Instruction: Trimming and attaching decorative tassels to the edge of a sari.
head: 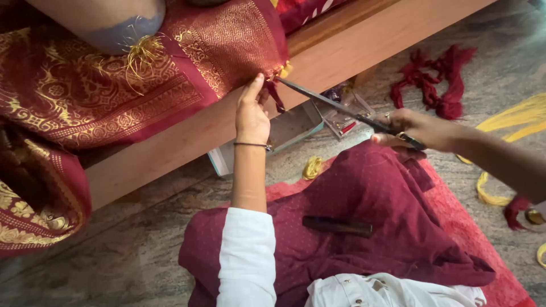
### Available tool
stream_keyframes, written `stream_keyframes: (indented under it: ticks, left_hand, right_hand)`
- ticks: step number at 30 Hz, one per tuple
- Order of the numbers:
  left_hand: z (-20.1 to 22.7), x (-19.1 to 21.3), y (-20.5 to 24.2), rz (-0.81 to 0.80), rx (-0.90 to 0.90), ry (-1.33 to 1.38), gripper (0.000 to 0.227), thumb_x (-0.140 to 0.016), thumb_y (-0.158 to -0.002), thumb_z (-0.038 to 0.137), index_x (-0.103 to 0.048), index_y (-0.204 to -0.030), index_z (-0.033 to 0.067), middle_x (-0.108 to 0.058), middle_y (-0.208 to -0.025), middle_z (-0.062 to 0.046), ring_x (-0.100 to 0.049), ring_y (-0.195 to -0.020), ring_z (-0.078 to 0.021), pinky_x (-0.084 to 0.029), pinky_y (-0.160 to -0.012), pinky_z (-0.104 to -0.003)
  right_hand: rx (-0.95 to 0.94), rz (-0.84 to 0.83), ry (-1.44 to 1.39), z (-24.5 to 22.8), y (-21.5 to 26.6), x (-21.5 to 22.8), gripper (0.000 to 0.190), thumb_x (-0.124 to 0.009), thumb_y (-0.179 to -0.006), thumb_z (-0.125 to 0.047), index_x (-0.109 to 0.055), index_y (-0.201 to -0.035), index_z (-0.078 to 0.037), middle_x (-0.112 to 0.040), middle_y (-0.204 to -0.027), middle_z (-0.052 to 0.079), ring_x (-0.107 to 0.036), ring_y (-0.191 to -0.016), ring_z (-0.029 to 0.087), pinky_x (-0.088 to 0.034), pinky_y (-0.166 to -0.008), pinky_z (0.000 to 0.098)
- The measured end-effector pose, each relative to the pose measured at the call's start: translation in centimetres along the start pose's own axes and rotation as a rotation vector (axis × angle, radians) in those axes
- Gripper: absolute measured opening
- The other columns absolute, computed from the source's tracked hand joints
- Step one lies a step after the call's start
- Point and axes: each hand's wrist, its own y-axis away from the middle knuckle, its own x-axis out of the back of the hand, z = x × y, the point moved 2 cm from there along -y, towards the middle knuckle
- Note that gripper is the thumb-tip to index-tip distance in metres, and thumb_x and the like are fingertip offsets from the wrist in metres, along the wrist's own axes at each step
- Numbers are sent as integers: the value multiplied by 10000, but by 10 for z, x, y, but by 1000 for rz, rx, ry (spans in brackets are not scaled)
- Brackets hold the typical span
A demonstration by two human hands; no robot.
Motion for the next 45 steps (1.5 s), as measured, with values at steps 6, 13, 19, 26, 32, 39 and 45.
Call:
stream_keyframes:
  ticks: [6, 13, 19, 26, 32, 39, 45]
  left_hand:
    - [4, -3, -14, -283, -60, 12, 146, -734, -947, 133, -749, -1021, 8, -746, -1034, -71, -682, -948, -142, -486, -854, -284]
    - [14, -13, -2, -384, -102, -268, 239, -641, -1025, 171, -767, -1024, -32, -784, -996, -121, -730, -930, -167, -544, -944, -306]
    - [5, -3, 8, -264, -338, -552, 314, -631, -1063, 206, -759, -1053, -81, -762, -920, -100, -723, -729, -126, -557, -684, -257]
    - [1, -5, 31, -209, -364, -599, 311, -555, -1069, 213, -743, -1059, -34, -791, -993, -74, -719, -666, -115, -578, -627, -243]
    - [-8, 0, 34, -204, -331, -493, 296, -556, -1070, 194, -745, -1061, -34, -781, -1021, -93, -712, -735, -112, -596, -638, -258]
    - [-4, -4, 36, -160, -276, -465, 281, -567, -1045, 165, -762, -1045, -37, -784, -1002, -94, -695, -712, -115, -581, -644, -251]
    - [-4, -1, 37, -147, -253, -495, 289, -553, -1050, 141, -762, -1026, -57, -782, -968, -98, -720, -724, -140, -506, -650, -246]
  right_hand:
    - [133, 54, 444, 13, -10, 42, 522, -615, -834, -641, -700, -869, -128, -656, -529, 19, -647, -394, 150, -529, -405, 339]
    - [185, 256, 952, -32, 10, 62, 683, -608, -732, -781, -786, -917, -148, -605, -456, 47, -533, -375, 196, -441, -429, 421]
    - [197, 337, 1150, -63, 14, 64, 695, -628, -730, -792, -778, -1064, -201, -583, -496, 57, -578, -385, 226, -462, -484, 423]
    - [232, 357, 1241, -70, 1, 69, 697, -625, -719, -741, -740, -1151, -206, -622, -583, 63, -635, -471, 252, -512, -463, 436]
    - [124, 290, 1343, -83, -5, 66, 698, -614, -751, -771, -693, -1089, -165, -628, -604, 44, -659, -490, 212, -506, -465, 409]
    - [189, 251, 1387, -80, -24, 74, 400, -539, -948, -479, -680, -1164, -173, -625, -650, 48, -602, -511, 187, -464, -453, 400]
    - [183, 198, 1393, -79, -38, 77, 516, -509, -929, -414, -596, -1392, -204, -649, -647, 92, -627, -505, 205, -494, -426, 403]
